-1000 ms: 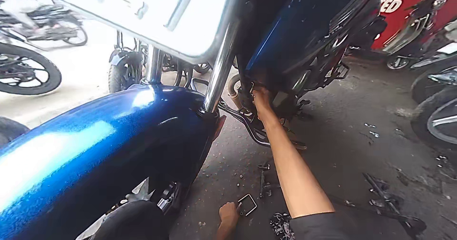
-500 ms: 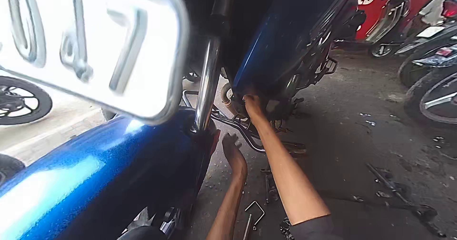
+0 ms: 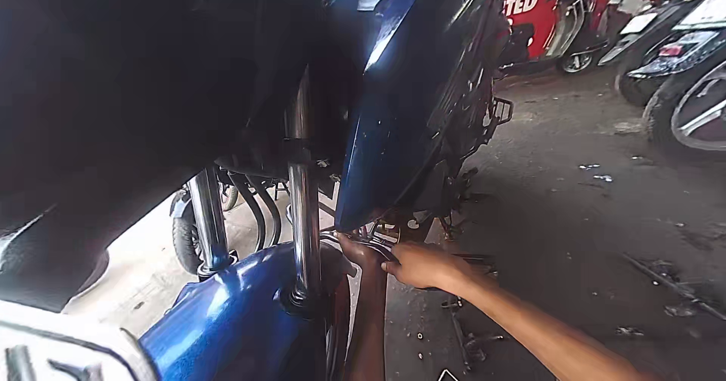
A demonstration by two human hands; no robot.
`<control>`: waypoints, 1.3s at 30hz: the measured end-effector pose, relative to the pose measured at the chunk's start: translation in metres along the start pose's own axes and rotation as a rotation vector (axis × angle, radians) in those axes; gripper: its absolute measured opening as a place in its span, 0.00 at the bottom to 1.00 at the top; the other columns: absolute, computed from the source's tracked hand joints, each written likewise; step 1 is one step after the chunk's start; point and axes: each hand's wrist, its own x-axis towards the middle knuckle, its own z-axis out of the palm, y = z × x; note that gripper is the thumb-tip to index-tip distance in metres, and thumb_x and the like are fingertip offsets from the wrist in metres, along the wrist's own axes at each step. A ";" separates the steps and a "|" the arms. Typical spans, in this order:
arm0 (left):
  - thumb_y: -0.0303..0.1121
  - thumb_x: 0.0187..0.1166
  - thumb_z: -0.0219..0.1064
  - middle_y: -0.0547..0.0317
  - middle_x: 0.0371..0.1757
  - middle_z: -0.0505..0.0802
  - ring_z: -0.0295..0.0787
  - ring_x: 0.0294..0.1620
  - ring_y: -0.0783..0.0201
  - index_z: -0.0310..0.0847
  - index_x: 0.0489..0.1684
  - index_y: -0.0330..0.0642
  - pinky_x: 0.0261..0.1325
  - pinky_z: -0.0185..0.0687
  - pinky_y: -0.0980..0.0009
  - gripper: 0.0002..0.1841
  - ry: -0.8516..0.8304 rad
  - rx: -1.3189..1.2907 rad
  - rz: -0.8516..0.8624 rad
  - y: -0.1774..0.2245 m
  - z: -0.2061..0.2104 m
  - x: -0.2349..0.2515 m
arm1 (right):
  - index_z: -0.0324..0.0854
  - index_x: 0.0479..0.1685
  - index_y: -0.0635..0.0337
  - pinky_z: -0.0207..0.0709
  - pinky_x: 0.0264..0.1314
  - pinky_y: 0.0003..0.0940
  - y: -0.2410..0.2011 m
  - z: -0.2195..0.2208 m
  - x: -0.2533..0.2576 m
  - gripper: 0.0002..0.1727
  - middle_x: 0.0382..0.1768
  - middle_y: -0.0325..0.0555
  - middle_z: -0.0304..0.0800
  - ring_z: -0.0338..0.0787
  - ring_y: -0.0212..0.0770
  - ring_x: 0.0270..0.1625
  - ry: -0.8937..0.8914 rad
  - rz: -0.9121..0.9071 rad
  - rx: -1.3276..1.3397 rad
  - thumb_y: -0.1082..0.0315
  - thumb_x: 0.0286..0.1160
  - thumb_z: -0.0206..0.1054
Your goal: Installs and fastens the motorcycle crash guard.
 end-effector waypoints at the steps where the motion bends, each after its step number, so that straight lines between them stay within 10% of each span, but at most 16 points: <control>1: 0.50 0.96 0.28 0.36 0.81 0.74 0.77 0.77 0.50 0.56 0.84 0.30 0.74 0.74 0.56 0.33 0.013 0.022 -0.001 0.002 0.001 -0.001 | 0.82 0.50 0.66 0.74 0.59 0.66 -0.007 -0.001 -0.006 0.30 0.54 0.63 0.87 0.86 0.63 0.63 0.005 0.013 -0.027 0.42 0.88 0.53; 10: 0.51 0.97 0.32 0.38 0.75 0.79 0.81 0.69 0.52 0.61 0.79 0.30 0.67 0.77 0.53 0.32 0.112 0.093 -0.036 0.011 0.014 -0.004 | 0.69 0.70 0.75 0.74 0.61 0.62 -0.042 0.021 -0.003 0.31 0.58 0.67 0.86 0.87 0.64 0.61 0.161 0.140 -0.181 0.67 0.70 0.69; 15: 0.51 0.96 0.33 0.37 0.78 0.77 0.77 0.74 0.48 0.60 0.83 0.32 0.70 0.75 0.51 0.32 0.118 0.168 -0.045 0.013 0.022 0.000 | 0.73 0.73 0.76 0.79 0.56 0.51 -0.039 0.078 0.022 0.22 0.40 0.64 0.91 0.92 0.59 0.46 0.751 0.191 -0.472 0.83 0.79 0.54; 19: 0.53 0.96 0.34 0.39 0.82 0.73 0.74 0.79 0.48 0.55 0.87 0.38 0.75 0.73 0.49 0.32 0.110 0.177 -0.009 0.017 0.042 -0.004 | 0.76 0.78 0.66 0.79 0.51 0.49 -0.006 0.092 0.020 0.29 0.48 0.63 0.88 0.90 0.58 0.47 1.081 0.003 -0.594 0.82 0.72 0.64; 23: 0.57 0.93 0.33 0.50 0.58 0.83 0.83 0.55 0.58 0.68 0.72 0.42 0.57 0.82 0.56 0.31 0.059 0.047 0.085 0.007 0.063 -0.002 | 0.83 0.67 0.56 0.76 0.53 0.48 0.053 0.072 0.022 0.19 0.56 0.53 0.90 0.90 0.52 0.51 1.375 -0.303 -0.756 0.59 0.87 0.60; 28: 0.35 0.89 0.53 0.40 0.65 0.83 0.80 0.65 0.51 0.74 0.71 0.33 0.67 0.79 0.54 0.19 -0.064 0.259 0.288 -0.004 0.062 0.010 | 0.84 0.54 0.49 0.72 0.53 0.37 0.072 0.047 0.037 0.09 0.52 0.41 0.91 0.86 0.42 0.50 1.692 -0.459 -0.927 0.63 0.86 0.59; 33: 0.44 0.96 0.39 0.54 0.60 0.88 0.85 0.62 0.63 0.73 0.72 0.38 0.68 0.80 0.61 0.24 -0.415 0.117 0.114 0.011 0.026 0.027 | 0.88 0.53 0.51 0.72 0.60 0.41 0.058 0.056 0.045 0.11 0.52 0.45 0.92 0.87 0.46 0.53 1.724 -0.505 -0.742 0.64 0.82 0.61; 36: 0.50 0.96 0.33 0.55 0.69 0.87 0.82 0.70 0.63 0.71 0.79 0.41 0.74 0.75 0.60 0.30 -0.553 0.174 0.054 0.013 0.010 0.037 | 0.88 0.44 0.58 0.81 0.53 0.44 0.037 0.086 0.060 0.10 0.44 0.50 0.92 0.90 0.50 0.48 1.396 -0.703 -0.391 0.69 0.78 0.61; 39: 0.51 0.96 0.30 0.53 0.72 0.84 0.78 0.75 0.60 0.64 0.85 0.44 0.79 0.71 0.58 0.30 -0.636 0.212 0.037 0.018 0.011 0.040 | 0.84 0.54 0.64 0.86 0.46 0.52 0.025 0.087 0.092 0.17 0.43 0.53 0.91 0.93 0.53 0.47 1.197 -0.298 0.108 0.63 0.87 0.53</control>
